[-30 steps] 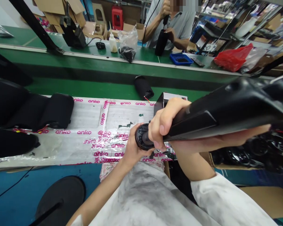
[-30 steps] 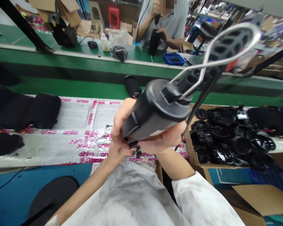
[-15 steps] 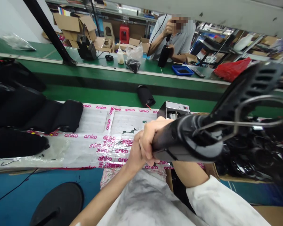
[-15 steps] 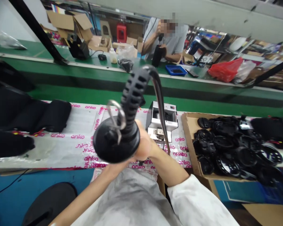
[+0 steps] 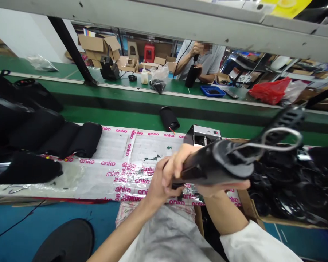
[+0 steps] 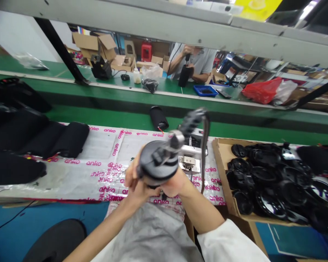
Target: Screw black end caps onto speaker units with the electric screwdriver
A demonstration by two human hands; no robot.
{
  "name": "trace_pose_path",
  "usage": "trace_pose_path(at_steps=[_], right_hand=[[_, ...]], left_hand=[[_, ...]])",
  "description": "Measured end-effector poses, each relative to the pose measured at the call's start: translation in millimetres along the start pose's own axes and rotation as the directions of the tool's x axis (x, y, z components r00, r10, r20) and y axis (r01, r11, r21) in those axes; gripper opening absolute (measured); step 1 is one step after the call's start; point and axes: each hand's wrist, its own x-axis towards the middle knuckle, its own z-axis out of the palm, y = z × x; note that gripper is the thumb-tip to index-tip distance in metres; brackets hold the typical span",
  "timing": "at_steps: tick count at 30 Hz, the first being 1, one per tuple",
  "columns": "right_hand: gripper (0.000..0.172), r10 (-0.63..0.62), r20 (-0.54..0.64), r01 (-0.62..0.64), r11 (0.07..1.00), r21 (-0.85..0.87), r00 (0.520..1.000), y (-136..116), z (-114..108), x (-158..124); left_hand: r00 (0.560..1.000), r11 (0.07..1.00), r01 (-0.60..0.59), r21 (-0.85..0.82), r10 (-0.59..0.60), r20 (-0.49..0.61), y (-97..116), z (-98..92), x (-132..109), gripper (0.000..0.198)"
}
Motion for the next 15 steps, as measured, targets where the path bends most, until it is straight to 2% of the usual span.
trace_pose_path(at_steps=[2, 3, 5, 7, 8, 10, 11, 12, 15], right_hand=[[0.075, -0.137, -0.121, 0.136, 0.991, -0.015, 0.983, -19, -5, -4], [0.072, -0.208, -0.219, 0.196, 0.978, -0.077, 0.953, -33, -10, -8], [0.063, -0.354, -0.424, 0.268, 0.93, -0.251, 0.833, -65, -25, -24], [0.052, -0.379, -0.57, 0.193, 0.913, -0.36, 0.729, -92, -45, -48], [0.054, -0.413, -0.625, 0.161, 0.893, -0.42, 0.663, -100, -55, -62], [0.065, -0.37, -0.735, -0.025, 0.885, -0.464, 0.568, -99, -77, -93], [0.071, -0.289, -0.789, -0.151, 0.89, -0.43, 0.543, -91, -88, -109], [0.074, -0.175, -0.825, -0.274, 0.889, -0.367, 0.537, -80, -98, -123], [0.07, 0.002, -0.872, -0.484, 0.832, -0.27, 0.489, -37, -122, -160]], left_hand=[[0.999, 0.999, -0.04, 0.033, 0.039, 0.024, 5, -11.1, 6, 0.099], [0.998, 0.997, -0.05, 0.053, 0.048, 0.044, 8, -18.4, 12, 0.097], [0.996, 0.996, -0.031, 0.081, 0.024, 0.088, 9, -35.3, 27, 0.089], [0.992, 0.996, 0.034, 0.077, -0.043, 0.115, 4, -53.7, 48, 0.08], [0.99, 0.995, 0.072, 0.074, -0.08, 0.114, 0, -62.8, 61, 0.077], [0.986, 0.988, 0.14, 0.07, -0.146, 0.081, -12, -80.3, 93, 0.075], [0.983, 0.984, 0.166, 0.07, -0.171, 0.066, -18, -88.3, 111, 0.074], [0.982, 0.981, 0.184, 0.068, -0.186, 0.02, -25, -95.7, 131, 0.075], [0.963, 0.972, 0.206, 0.109, -0.182, -0.198, -46, -113.2, 192, 0.072]])
